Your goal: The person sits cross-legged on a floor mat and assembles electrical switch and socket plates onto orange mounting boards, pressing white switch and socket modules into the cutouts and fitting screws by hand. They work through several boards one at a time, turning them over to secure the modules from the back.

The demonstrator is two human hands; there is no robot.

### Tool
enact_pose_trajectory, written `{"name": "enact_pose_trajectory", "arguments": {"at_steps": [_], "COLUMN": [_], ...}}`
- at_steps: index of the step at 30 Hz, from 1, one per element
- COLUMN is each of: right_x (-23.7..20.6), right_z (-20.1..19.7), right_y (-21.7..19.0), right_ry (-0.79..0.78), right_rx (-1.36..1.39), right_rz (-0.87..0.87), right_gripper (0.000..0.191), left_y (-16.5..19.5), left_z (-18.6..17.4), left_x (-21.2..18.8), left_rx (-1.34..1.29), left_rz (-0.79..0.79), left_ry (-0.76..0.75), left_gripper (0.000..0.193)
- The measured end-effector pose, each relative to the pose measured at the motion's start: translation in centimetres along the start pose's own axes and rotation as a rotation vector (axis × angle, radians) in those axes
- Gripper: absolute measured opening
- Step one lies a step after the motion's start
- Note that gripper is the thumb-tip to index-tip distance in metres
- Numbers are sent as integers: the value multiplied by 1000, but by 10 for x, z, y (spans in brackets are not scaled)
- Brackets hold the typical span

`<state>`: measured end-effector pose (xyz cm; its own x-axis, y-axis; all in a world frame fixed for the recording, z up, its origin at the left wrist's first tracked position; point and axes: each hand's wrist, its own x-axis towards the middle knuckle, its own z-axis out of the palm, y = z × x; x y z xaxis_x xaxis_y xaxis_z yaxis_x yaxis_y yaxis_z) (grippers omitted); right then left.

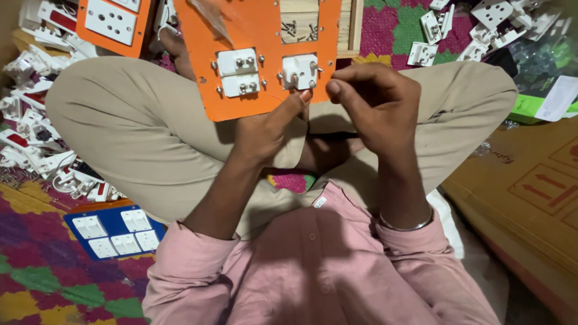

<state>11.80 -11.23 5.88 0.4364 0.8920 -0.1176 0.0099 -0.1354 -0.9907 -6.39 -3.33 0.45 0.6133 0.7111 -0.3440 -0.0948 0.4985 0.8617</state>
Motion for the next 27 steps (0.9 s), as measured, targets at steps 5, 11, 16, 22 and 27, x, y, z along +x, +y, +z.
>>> {"name": "enact_pose_trajectory", "arguments": {"at_steps": [5, 11, 16, 22, 27], "right_x": [10, 13, 16, 27, 26], "right_z": [-26, -35, -17, -3, 1], "right_y": [14, 4, -8, -14, -12], "right_ry": [181, -63, -129, -123, -103], "right_rx": [73, 16, -199, -526, -509], "right_rz": [-36, -61, -218, -430, -495], "right_gripper": [9, 15, 15, 17, 22], "left_y": [-7, -5, 5, 13, 9], "left_z": [-2, -1, 2, 4, 2], "left_x": [0, 4, 4, 7, 10], "left_rx": [-116, -186, -106, -112, -56], "left_rz": [-50, -51, 19, 13, 55], "left_ry": [63, 80, 23, -24, -54], "left_gripper": [18, 20, 15, 9, 5]}}
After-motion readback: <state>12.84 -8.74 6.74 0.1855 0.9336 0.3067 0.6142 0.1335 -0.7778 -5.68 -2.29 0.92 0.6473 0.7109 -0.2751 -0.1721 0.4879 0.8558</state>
